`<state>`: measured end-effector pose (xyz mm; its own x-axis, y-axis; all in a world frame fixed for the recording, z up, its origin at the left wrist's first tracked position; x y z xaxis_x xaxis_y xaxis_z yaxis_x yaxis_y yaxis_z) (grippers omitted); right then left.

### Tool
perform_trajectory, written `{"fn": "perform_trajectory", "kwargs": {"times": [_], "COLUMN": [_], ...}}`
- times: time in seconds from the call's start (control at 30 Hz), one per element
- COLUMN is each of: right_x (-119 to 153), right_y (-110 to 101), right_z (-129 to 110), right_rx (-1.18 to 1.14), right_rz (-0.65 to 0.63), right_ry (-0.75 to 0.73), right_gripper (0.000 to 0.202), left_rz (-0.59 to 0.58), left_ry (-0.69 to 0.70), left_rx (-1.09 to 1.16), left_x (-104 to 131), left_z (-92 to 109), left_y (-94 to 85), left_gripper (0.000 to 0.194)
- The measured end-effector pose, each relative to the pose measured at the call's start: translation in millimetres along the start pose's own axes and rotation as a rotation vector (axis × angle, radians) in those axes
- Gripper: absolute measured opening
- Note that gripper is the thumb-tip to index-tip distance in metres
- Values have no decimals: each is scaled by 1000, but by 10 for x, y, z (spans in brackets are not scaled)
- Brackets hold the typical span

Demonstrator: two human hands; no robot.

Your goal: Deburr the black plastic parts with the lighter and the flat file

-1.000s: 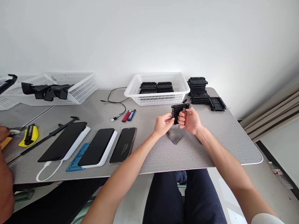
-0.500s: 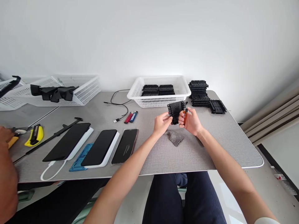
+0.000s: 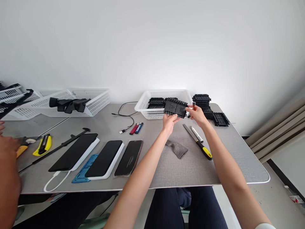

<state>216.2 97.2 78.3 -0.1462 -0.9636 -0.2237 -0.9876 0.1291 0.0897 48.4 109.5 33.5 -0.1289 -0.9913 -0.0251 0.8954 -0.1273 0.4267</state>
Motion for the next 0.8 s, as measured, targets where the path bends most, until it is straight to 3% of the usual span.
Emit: {"fn": "perform_trajectory", "kwargs": {"times": [0.17, 0.33, 0.5, 0.8], "right_x": [-93, -123, -138, 3], "right_y": [-16, -189, -239, 53], "right_z": [-11, -82, 32, 269], "right_rx": [36, 66, 129, 85], "right_rz": [78, 49, 46, 73], "right_ry": [-33, -47, -21, -42], "right_gripper": [32, 34, 33, 32], "left_rz": [-87, -171, -75, 98], "left_ry": [-19, -30, 13, 24], "left_rx": [-6, -131, -313, -295], "left_x": [-78, -170, -165, -81], "left_z": [-22, 166, 207, -197], "left_y": [114, 31, -229, -536], "left_gripper": [42, 45, 36, 40]}}
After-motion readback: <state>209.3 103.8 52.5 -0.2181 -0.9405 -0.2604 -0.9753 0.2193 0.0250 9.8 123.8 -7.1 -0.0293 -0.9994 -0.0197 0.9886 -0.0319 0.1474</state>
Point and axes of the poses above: each hand's wrist, its own x-axis away from the middle knuckle, its own y-axis out of the palm, z = x × y, the point moved 4 cm from there along -x, towards the middle knuckle, and after that the axes turned 10 degrees about -y, right-handed, at the moved point
